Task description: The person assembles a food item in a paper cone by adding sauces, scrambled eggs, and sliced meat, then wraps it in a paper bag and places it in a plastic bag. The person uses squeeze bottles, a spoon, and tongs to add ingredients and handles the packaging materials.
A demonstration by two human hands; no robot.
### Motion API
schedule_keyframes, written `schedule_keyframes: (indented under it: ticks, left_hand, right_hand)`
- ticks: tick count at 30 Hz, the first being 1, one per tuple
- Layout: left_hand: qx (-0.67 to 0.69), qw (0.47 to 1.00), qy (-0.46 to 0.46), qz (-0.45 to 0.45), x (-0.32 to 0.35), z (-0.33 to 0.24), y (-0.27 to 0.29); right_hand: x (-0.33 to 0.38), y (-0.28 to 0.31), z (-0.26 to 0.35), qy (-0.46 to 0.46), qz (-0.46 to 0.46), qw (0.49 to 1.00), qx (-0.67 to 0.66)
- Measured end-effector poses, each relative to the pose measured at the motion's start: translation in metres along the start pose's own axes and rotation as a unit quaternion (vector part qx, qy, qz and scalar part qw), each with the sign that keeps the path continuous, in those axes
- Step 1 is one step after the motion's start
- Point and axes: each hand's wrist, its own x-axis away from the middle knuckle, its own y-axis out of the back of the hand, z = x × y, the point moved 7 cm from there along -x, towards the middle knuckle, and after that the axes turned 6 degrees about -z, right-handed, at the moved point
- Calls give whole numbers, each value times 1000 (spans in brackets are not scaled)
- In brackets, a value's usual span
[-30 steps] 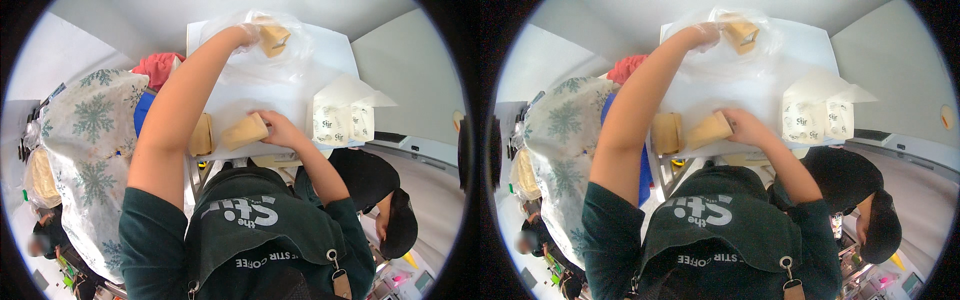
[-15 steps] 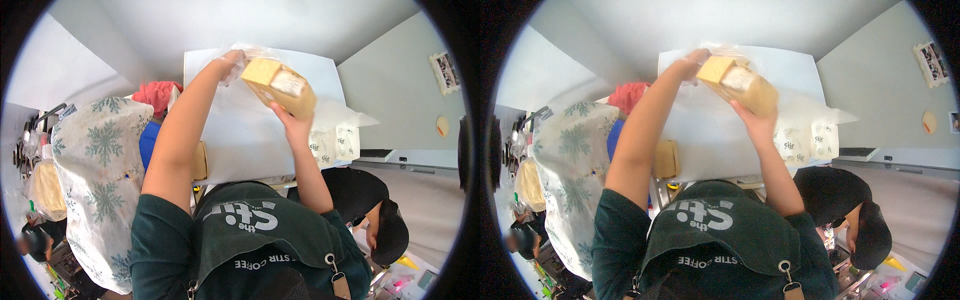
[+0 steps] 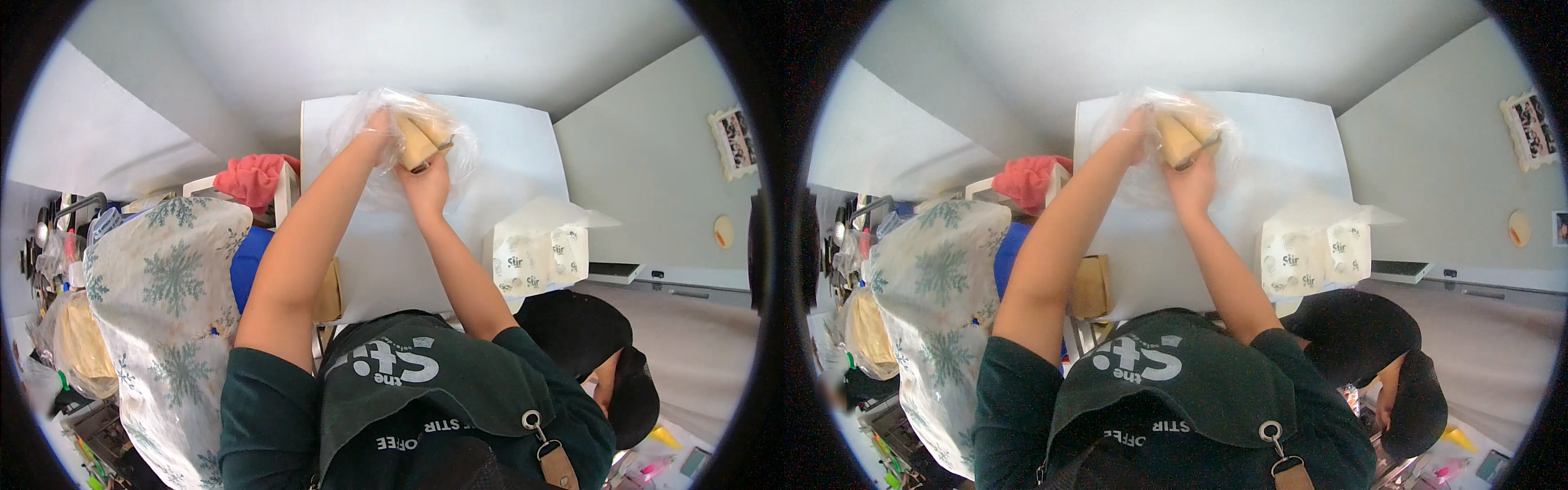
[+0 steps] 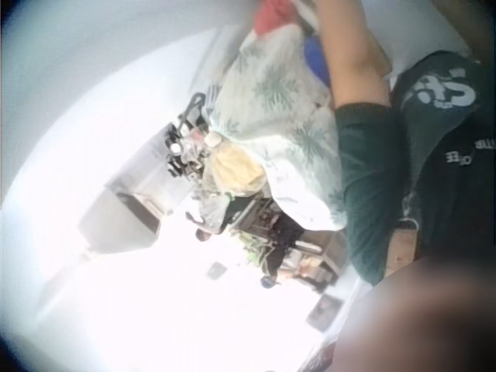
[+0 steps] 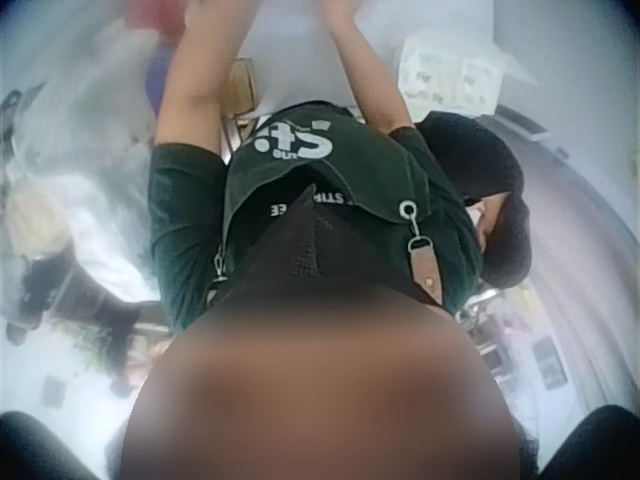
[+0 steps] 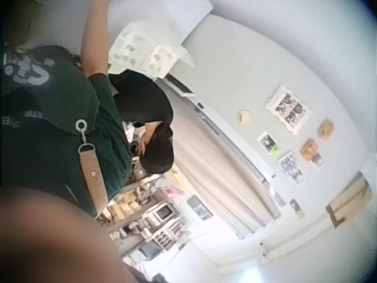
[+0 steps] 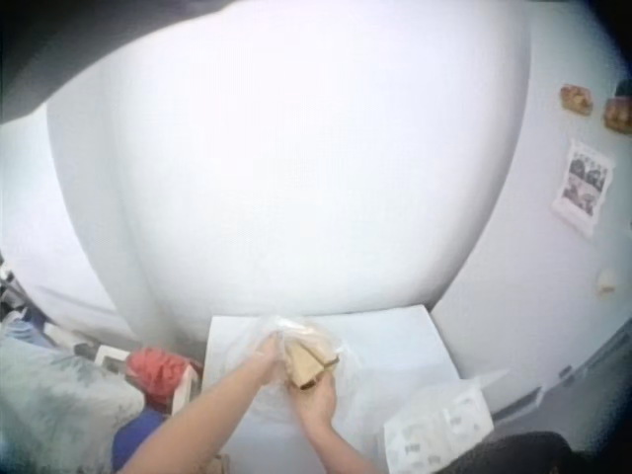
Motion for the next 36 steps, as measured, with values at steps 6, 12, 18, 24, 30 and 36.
schedule_keyframes:
  ticks: [6, 12, 18, 24, 30, 36]
  left_hand:
    - [95, 995, 2, 35, 16, 10, -11]
    - [116, 993, -16, 27, 4, 17, -7]
    - [111, 991, -65, 35, 11, 2, -19]
    - [95, 994, -34, 31, 4, 1, -29]
    - [57, 998, -8, 1, 4, 5, -32]
    - [-9, 999, -22, 23, -9, 7, -27]
  right_hand:
    - [-12, 23, -13, 10, 21, 999, -35]
    - [-57, 19, -14, 61, 24, 998, 17]
    - [-56, 23, -18, 4, 52, 997, 61]
    - [-28, 43, -28, 1, -20, 998, 57]
    - [-34, 39, -36, 63, 10, 998, 17]
    - [17, 85, 9, 44, 111, 993, 8]
